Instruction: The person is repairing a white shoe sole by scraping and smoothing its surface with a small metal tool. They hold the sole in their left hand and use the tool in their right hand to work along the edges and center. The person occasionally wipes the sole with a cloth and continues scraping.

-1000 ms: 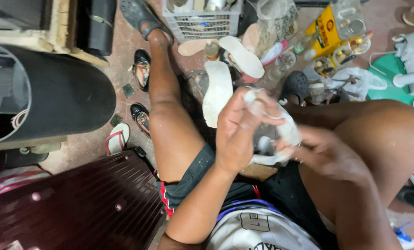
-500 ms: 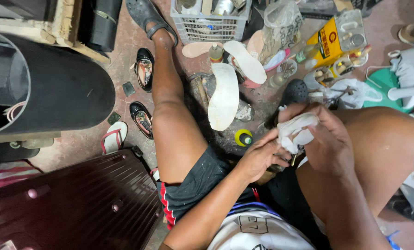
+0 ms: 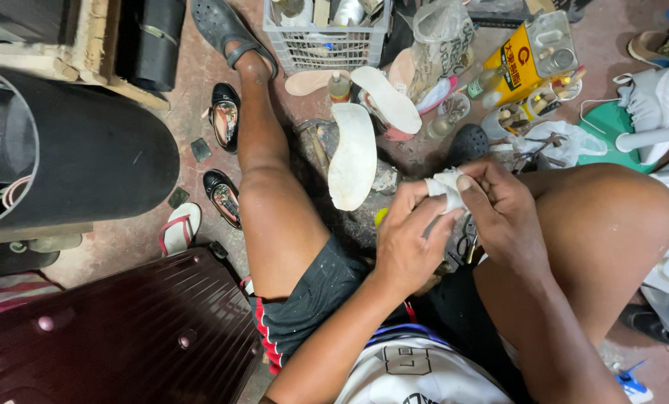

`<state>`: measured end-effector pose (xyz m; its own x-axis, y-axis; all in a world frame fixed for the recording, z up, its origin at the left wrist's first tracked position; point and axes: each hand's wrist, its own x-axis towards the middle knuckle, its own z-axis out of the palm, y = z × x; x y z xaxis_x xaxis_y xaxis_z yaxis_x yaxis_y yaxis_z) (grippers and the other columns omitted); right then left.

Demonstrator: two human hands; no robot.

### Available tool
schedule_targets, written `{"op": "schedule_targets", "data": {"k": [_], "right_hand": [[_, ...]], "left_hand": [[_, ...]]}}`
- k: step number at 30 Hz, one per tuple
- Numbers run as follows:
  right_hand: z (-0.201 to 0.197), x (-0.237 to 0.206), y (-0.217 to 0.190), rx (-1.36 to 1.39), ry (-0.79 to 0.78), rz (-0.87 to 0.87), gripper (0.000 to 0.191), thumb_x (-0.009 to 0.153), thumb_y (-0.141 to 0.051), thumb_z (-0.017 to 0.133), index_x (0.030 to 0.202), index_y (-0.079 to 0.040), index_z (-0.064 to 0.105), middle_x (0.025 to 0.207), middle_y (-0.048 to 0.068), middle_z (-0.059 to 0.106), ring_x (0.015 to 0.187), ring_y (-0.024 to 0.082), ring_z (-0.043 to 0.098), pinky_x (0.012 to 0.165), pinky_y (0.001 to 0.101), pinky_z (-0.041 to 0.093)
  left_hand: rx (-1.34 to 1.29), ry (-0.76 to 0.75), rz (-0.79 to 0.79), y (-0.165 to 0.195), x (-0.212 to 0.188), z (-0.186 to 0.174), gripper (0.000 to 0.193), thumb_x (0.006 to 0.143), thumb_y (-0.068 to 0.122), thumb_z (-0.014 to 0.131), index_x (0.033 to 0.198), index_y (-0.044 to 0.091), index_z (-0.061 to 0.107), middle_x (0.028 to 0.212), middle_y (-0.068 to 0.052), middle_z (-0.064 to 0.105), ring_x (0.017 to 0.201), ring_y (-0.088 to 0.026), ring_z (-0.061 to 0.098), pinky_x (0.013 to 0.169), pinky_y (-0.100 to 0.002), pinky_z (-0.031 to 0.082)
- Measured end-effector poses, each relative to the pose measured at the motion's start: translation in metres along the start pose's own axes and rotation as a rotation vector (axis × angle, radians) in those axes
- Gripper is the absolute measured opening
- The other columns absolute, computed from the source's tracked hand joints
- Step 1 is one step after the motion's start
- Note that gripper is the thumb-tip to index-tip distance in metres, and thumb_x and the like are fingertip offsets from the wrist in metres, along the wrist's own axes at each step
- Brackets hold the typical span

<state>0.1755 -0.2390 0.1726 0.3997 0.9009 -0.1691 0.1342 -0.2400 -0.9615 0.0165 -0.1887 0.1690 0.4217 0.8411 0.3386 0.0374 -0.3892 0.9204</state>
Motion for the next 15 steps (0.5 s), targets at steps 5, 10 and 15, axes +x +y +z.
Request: {"op": "schedule_targets", "data": {"k": [5, 10, 15], "right_hand": [[0.004, -0.001, -0.011, 0.047, -0.076, -0.077, 0.023, 0.102, -0.007, 0.057, 0.123, 0.001, 0.058, 0.110, 0.002, 0.068, 0.102, 0.005, 0.063, 0.092, 0.0237, 0.050], [-0.005, -0.003, -0.009, 0.152, -0.020, -0.172, 0.010, 0.106, -0.005, 0.060, 0.111, 0.003, 0.064, 0.117, 0.004, 0.062, 0.106, 0.011, 0.063, 0.095, 0.0260, 0.049], [-0.017, -0.002, -0.006, 0.650, -0.064, -0.040, 0.017, 0.103, 0.002, 0.064, 0.120, -0.001, 0.062, 0.108, 0.008, 0.068, 0.099, 0.016, 0.066, 0.091, 0.0314, 0.052]], "left_hand": [[0.184, -0.054, 0.111, -0.002, 0.022, -0.007, 0.026, 0.094, 0.009, 0.080, 0.117, 0.013, 0.069, 0.099, -0.008, 0.062, 0.091, -0.029, 0.066, 0.079, -0.039, 0.054], [0.125, -0.112, 0.070, 0.001, 0.048, -0.014, 0.045, 0.093, 0.020, 0.085, 0.128, 0.015, 0.056, 0.104, -0.004, 0.065, 0.088, -0.021, 0.068, 0.078, -0.033, 0.055], [-0.121, -0.323, 0.026, 0.010, 0.069, -0.031, 0.046, 0.085, 0.012, 0.086, 0.128, 0.012, 0.068, 0.114, -0.008, 0.064, 0.088, -0.015, 0.066, 0.072, -0.025, 0.057]]}}
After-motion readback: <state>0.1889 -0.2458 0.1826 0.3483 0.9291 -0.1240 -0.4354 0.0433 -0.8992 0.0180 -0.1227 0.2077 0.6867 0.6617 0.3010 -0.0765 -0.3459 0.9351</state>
